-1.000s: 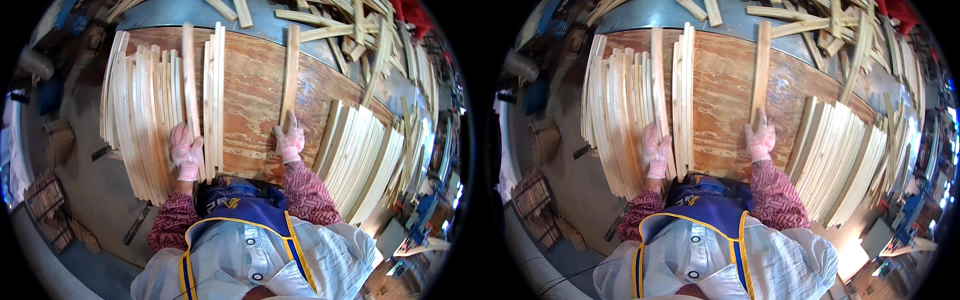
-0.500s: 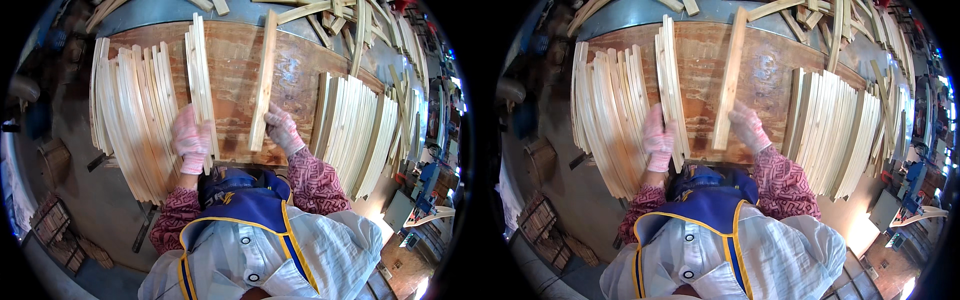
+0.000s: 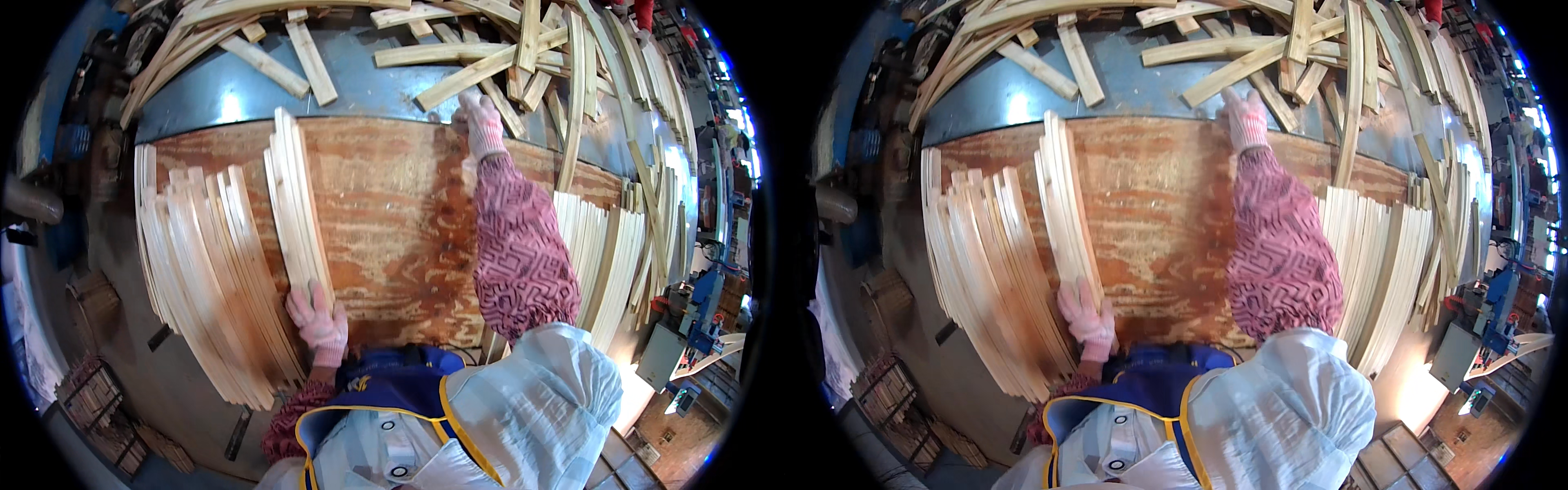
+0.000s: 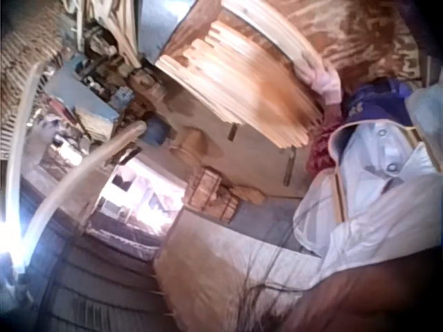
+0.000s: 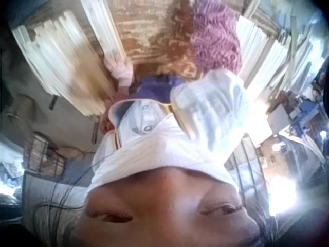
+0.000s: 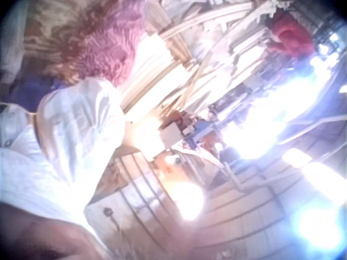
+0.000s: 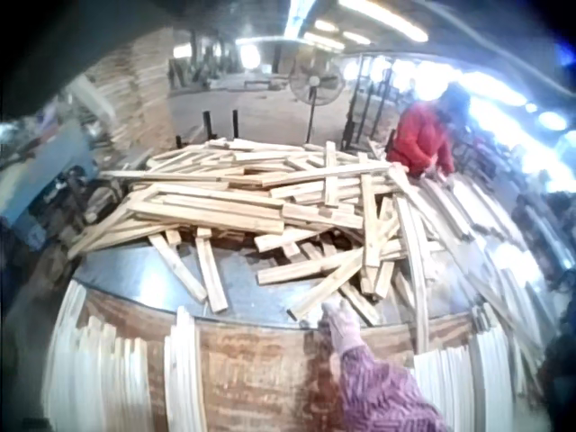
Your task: The person sorts thin wooden planks on a workbench, picking them up from a pile and arranging them into neat stacks. They handle the wood by hand, organizing the pieces into multiple piles while wearing pink gloves.
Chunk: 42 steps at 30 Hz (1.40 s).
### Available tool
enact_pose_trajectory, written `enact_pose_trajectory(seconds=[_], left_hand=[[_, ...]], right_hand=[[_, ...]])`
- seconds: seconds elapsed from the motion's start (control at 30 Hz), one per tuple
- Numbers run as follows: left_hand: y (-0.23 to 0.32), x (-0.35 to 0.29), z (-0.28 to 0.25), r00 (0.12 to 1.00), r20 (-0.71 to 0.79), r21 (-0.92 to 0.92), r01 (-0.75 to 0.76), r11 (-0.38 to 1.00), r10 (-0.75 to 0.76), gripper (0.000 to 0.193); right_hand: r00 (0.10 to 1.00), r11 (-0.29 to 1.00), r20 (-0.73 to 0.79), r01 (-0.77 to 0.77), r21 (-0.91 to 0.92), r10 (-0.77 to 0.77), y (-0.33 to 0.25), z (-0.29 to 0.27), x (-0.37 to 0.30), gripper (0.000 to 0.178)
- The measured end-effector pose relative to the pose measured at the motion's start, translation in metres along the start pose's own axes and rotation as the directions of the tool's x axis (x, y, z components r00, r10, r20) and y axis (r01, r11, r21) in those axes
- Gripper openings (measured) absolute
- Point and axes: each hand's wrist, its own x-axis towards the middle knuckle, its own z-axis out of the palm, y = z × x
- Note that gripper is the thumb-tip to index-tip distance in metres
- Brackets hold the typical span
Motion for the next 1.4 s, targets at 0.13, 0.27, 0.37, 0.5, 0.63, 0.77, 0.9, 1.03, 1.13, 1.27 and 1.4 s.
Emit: enact_pose_trajectory(seconds=[0.13, 0.27, 0.37, 0.5, 0.63, 0.77, 0.9, 1.03, 1.13, 1.27, 1.4], left_hand=[[0.008, 0.015, 0.004, 0.993, 0.057, 0.159, 0.09, 0.983, -0.1, 0.065], [0.055, 0.089, -0.023, 0.978, -0.088, 0.184, -0.172, 0.968, 0.191, 0.073], [0.092, 0.155, -0.026, 0.856, -0.166, 0.044, -0.489, 0.871, 0.489, 0.078], [0.116, 0.169, -0.005, 0.714, 0.657, -0.43, 0.088, 0.899, 0.244, 0.075], [0.075, 0.137, -0.009, 0.434, 0.816, -0.45, 0.891, -0.051, 0.381, 0.069], [0.076, 0.127, -0.011, 0.413, 0.845, -0.397, 0.91, -0.119, 0.34, 0.06], [0.085, 0.122, -0.014, 0.481, 0.835, -0.47, 0.876, -0.109, 0.267, 0.046], [0.074, 0.103, 0.0, 0.688, 0.699, -0.71, 0.7, 0.077, 0.195, 0.044], [0.075, 0.093, 0.007, 0.874, 0.471, -0.794, 0.361, 0.49, 0.118, 0.051], [0.042, 0.06, 0.008, 0.988, 0.089, -0.222, -0.106, 0.969, 0.129, 0.066], [-0.005, 0.02, 0.002, 0.998, -0.007, 0.041, -0.058, 0.997, 0.059, 0.068]], right_hand=[[0.996, 0.999, -0.089, 0.028, 0.034, -0.025, -0.004, 0.025, 0.047, 0.033], [0.997, 0.998, 0.056, 0.048, -0.028, -0.046, 0.028, 0.046, -0.031, 0.033], [0.947, 0.998, 0.315, -0.047, -0.051, 0.061, 0.026, 0.056, -0.162, 0.029], [0.876, 0.758, 0.316, 0.477, -0.446, -0.365, 0.075, 0.0, -0.159, 0.03], [0.669, -0.733, 0.428, -0.264, -0.627, -0.608, 0.005, -0.075, -0.032, 0.029], [0.873, 0.23, -0.422, -0.37, -0.9, -0.244, -0.042, -0.14, 0.057, 0.064], [0.834, 0.197, -0.486, -0.447, -0.873, -0.261, -0.055, -0.174, 0.073, 0.064], [0.824, 0.218, -0.319, -0.243, -0.945, -0.468, -0.095, -0.169, 0.062, 0.054], [0.999, 0.995, -0.024, 0.025, -0.095, -0.027, -0.094, -0.179, 0.036, 0.037], [0.891, 0.887, 0.439, -0.104, 0.451, -0.119, -0.077, -0.088, -0.058, 0.051], [0.866, 0.817, 0.495, -0.331, 0.471, 0.065, -0.015, -0.015, -0.12, 0.067]])
